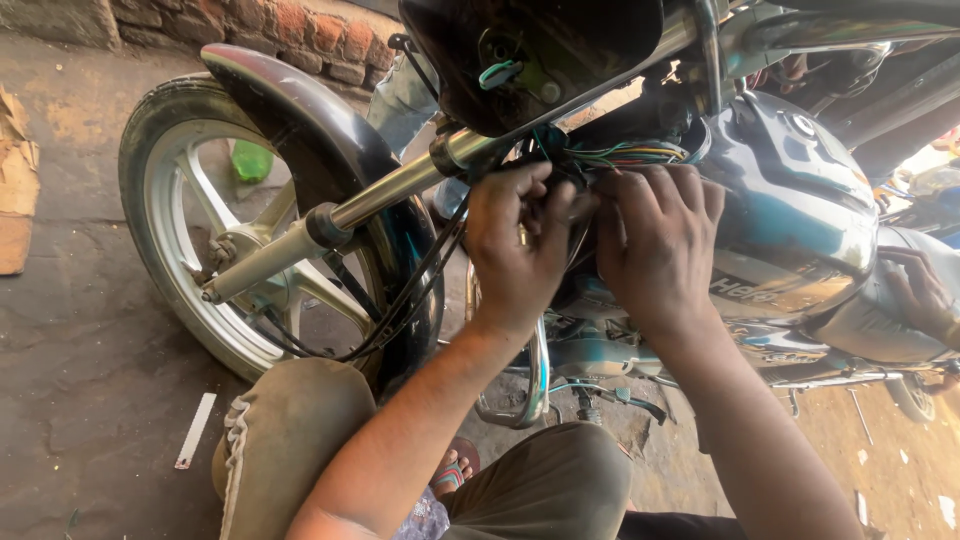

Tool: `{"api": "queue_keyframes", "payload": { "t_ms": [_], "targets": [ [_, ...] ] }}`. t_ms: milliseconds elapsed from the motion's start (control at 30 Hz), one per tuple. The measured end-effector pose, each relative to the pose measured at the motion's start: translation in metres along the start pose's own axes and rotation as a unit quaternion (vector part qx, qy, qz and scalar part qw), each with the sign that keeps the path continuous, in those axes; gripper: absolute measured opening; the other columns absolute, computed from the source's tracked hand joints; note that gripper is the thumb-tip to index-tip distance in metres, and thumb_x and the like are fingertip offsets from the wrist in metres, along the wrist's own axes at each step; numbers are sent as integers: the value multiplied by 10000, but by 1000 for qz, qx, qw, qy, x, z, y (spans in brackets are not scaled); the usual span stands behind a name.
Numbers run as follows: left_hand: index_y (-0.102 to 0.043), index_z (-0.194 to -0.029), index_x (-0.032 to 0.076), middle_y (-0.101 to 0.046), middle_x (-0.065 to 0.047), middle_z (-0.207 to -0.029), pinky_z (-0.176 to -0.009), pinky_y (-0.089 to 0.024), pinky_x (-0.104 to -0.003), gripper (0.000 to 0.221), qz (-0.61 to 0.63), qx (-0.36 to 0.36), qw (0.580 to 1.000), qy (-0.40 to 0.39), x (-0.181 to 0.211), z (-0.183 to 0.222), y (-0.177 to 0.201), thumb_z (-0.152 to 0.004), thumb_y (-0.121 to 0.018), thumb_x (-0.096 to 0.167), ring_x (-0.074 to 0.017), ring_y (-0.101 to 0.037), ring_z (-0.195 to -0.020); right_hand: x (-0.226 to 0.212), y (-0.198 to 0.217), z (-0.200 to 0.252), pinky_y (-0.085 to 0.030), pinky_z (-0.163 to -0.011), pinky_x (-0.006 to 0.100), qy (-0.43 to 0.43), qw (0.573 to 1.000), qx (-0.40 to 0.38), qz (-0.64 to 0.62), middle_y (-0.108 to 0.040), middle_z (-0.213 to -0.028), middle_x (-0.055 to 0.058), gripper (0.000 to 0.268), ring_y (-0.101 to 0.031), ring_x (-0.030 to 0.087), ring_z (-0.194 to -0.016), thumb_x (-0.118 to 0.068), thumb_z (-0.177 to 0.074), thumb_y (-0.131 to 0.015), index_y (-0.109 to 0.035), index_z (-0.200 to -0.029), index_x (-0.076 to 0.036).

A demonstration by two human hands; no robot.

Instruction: Repairing and taping the electrical wiring on the front of a motorcycle.

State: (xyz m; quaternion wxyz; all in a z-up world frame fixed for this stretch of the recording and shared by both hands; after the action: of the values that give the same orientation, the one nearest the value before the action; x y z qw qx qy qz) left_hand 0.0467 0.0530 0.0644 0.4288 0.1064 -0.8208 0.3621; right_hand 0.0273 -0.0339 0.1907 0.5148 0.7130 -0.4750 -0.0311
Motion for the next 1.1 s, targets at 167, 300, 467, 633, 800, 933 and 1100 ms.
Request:
{"api": "queue_keyframes", "payload": {
  "t_ms": [167,300,467,633,800,933,1100],
  "targets": [
    [-613,-1204,-21,-550,-114,-1144,-712,-555,-208,407,-12,-39,999,-24,29,-4,3,-893,-787,176,-108,-602,-883,9,0,-6,-472,-939,445,-23,993,-4,-116,-695,-1094,121,143,-633,340,-1069,-65,-948,-695,-686,-1089,-45],
    [-717,-1134,19,-624,-63,-1093,-617,-505,-211,200,-21,-104,989,105,-16,12,-6,-983,-756,145,-104,-632,-787,14,4,-15,-538,-900,433,-37,980,-26,-195,-709,-1035,145,133,-684,352,-1032,-41,-935,-669,-685,-1059,7],
    [-708,-1218,64,-575,-60,-1206,-792,-556,-251,276,-104,-78,988,-81,5,22,4,-956,-773,122,-147,-613,-1018,25,-5,-29,-539,-833,425,-129,958,-124,-225,-726,-994,161,190,-718,333,-946,-133,-1008,-635,-733,-1132,-28],
    [-723,-1149,111,-546,-116,-1343,-795,-555,-276,233,-74,-96,992,-14,-8,26,4,-931,-801,138,-157,-586,-947,35,-24,-35,-554,-731,430,-175,943,-206,-193,-750,-885,163,240,-746,311,-798,-263,-914,-720,-777,-1030,-61],
    [-723,-1106,86,-535,-130,-1424,-1077,-481,-376,242,-132,-85,975,-156,14,29,7,-902,-832,157,-319,-524,-1273,36,-35,-41,-545,-741,486,-179,947,-257,-75,-752,-820,158,233,-708,375,-793,-326,-874,-759,-833,-1017,-158],
    [-715,-1140,77,-576,-118,-1447,-1104,-518,-355,257,-39,-147,982,-117,2,31,-2,-936,-841,169,-264,-578,-1302,43,-40,-32,-551,-748,480,-163,952,-247,-77,-744,-812,156,234,-711,378,-770,-316,-879,-753,-825,-1016,-140],
    [-670,-1197,0,-548,-180,-1366,-971,-609,-304,375,42,-206,975,-77,6,20,-7,-980,-743,298,-236,-598,-1243,29,-25,-22,-543,-789,470,-91,975,-167,-117,-750,-912,157,172,-707,358,-885,-194,-922,-738,-800,-1038,-82]
  ]
}}
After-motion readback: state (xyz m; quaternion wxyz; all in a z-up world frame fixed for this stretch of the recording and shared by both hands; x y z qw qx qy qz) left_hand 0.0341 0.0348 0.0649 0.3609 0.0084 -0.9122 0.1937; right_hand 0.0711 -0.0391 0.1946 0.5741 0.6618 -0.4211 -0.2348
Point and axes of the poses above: each hand's wrist, its own z-axis away from the middle knuckle, its own y-axis out of the back of the hand, x = y × z, the point moved 9 cm from there along -z, towards the middle knuckle
